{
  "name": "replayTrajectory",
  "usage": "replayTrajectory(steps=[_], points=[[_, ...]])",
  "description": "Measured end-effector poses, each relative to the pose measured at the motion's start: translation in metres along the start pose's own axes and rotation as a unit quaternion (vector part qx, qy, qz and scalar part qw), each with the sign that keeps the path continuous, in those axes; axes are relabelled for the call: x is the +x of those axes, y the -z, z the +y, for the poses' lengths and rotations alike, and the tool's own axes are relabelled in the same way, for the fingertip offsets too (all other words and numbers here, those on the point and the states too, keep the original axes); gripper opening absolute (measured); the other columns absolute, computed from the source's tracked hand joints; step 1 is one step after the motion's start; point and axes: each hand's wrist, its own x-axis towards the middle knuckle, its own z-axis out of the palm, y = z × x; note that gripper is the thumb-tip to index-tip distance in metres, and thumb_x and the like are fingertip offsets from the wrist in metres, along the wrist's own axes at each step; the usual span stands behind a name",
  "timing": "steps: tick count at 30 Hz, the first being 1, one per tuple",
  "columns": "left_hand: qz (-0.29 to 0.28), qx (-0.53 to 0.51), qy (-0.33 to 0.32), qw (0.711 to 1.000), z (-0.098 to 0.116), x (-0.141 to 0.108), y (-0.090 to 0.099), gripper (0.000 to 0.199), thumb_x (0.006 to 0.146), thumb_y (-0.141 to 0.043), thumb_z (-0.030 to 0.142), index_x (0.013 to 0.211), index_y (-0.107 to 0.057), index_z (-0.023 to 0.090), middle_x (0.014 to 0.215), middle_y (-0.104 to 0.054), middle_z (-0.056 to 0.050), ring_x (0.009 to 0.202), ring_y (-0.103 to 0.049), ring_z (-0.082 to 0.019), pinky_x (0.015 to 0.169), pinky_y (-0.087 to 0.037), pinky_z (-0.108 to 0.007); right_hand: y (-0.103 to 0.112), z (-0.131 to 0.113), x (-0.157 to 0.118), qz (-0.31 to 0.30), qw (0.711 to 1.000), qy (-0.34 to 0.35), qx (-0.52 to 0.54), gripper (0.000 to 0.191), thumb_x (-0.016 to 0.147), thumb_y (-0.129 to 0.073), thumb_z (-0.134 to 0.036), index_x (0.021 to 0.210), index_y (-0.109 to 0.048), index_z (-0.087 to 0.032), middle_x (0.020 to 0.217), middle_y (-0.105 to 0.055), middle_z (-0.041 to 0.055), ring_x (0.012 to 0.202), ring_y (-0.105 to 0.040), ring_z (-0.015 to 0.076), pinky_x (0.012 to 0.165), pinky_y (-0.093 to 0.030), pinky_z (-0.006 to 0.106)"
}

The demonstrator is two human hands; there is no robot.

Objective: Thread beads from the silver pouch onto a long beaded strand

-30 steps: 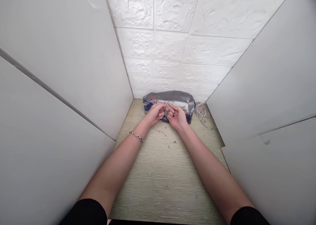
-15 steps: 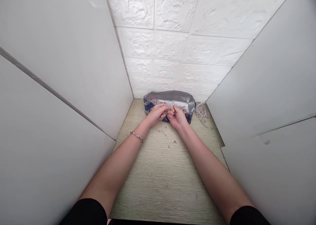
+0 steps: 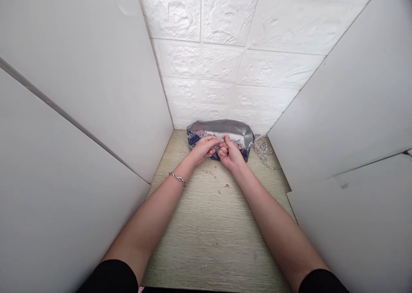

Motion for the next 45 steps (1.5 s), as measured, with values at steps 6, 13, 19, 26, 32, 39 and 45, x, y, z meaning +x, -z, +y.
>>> replayTrajectory(steps=[6, 13, 19, 26, 32, 39, 45], points=[[-0.024, 0.017, -0.003, 1.0, -0.0015, 0.0003, 0.0004, 0.02, 0.066, -0.059, 0.03, 0.065, -0.048, 0.013, 0.052, -0.041, 0.005, 0.033, -0.027, 0.002, 0.032, -0.013, -0.015, 0.0024, 0.0004, 0.0001, -0.033, 0.999, -0.01, 0.012, 0.015, 0.077, -0.049, -0.032, 0.076, -0.049, -0.017, 0.038, -0.024, -0.0109, 0.031, -0.018, 0.0012, 0.029, -0.016, 0.012], [-0.017, 0.035, 0.005, 0.999, -0.001, -0.0002, -0.001, 0.018, 0.067, -0.057, 0.03, 0.066, -0.05, 0.014, 0.044, -0.033, 0.008, 0.033, -0.025, 0.001, 0.033, -0.012, -0.016, 0.0021, -0.0011, -0.0019, -0.037, 0.999, -0.029, 0.005, 0.021, 0.08, -0.043, -0.038, 0.077, -0.049, -0.018, 0.039, -0.024, -0.0106, 0.03, -0.016, 0.0014, 0.029, -0.016, 0.013], [-0.011, 0.041, 0.002, 0.999, -0.0008, -0.0007, -0.0023, 0.019, 0.067, -0.056, 0.029, 0.061, -0.047, 0.014, 0.044, -0.034, 0.007, 0.033, -0.024, 0.001, 0.033, -0.012, -0.016, 0.0022, -0.0001, -0.0016, -0.032, 0.999, -0.035, -0.011, 0.022, 0.08, -0.043, -0.038, 0.077, -0.05, -0.017, 0.038, -0.024, -0.0106, 0.029, -0.017, 0.0012, 0.029, -0.016, 0.012], [-0.015, 0.036, -0.005, 0.999, -0.0017, -0.0007, -0.0025, 0.019, 0.067, -0.057, 0.029, 0.061, -0.048, 0.013, 0.046, -0.035, 0.007, 0.033, -0.024, 0.001, 0.033, -0.013, -0.016, 0.0022, 0.0012, -0.0017, -0.039, 0.999, -0.034, -0.01, 0.021, 0.08, -0.043, -0.036, 0.078, -0.05, -0.016, 0.039, -0.025, -0.0106, 0.03, -0.017, 0.0011, 0.029, -0.016, 0.012], [-0.013, 0.029, -0.002, 0.999, -0.0019, -0.0005, -0.0024, 0.021, 0.067, -0.057, 0.029, 0.059, -0.044, 0.014, 0.046, -0.034, 0.007, 0.033, -0.024, 0.001, 0.032, -0.013, -0.015, 0.0024, 0.0018, -0.0016, -0.044, 0.998, -0.031, -0.02, 0.019, 0.078, -0.047, -0.035, 0.078, -0.05, -0.016, 0.039, -0.024, -0.011, 0.03, -0.016, 0.001, 0.029, -0.016, 0.012], [-0.011, 0.008, 0.0, 1.0, -0.0011, -0.0011, -0.0022, 0.021, 0.068, -0.055, 0.027, 0.059, -0.04, 0.015, 0.046, -0.032, 0.007, 0.033, -0.024, 0.001, 0.032, -0.013, -0.015, 0.0029, 0.0011, -0.0023, -0.049, 0.998, -0.023, -0.025, 0.014, 0.077, -0.049, -0.03, 0.08, -0.051, -0.017, 0.039, -0.022, -0.0112, 0.03, -0.016, 0.0012, 0.029, -0.016, 0.012], [-0.008, -0.01, 0.007, 1.0, -0.0001, -0.0015, -0.0032, 0.017, 0.068, -0.053, 0.024, 0.061, -0.04, 0.016, 0.046, -0.032, 0.008, 0.032, -0.025, 0.001, 0.031, -0.013, -0.014, 0.003, 0.0008, -0.0033, -0.051, 0.998, -0.018, -0.032, 0.013, 0.075, -0.052, -0.029, 0.081, -0.051, -0.017, 0.039, -0.021, -0.0115, 0.031, -0.016, 0.0013, 0.03, -0.017, 0.012]])
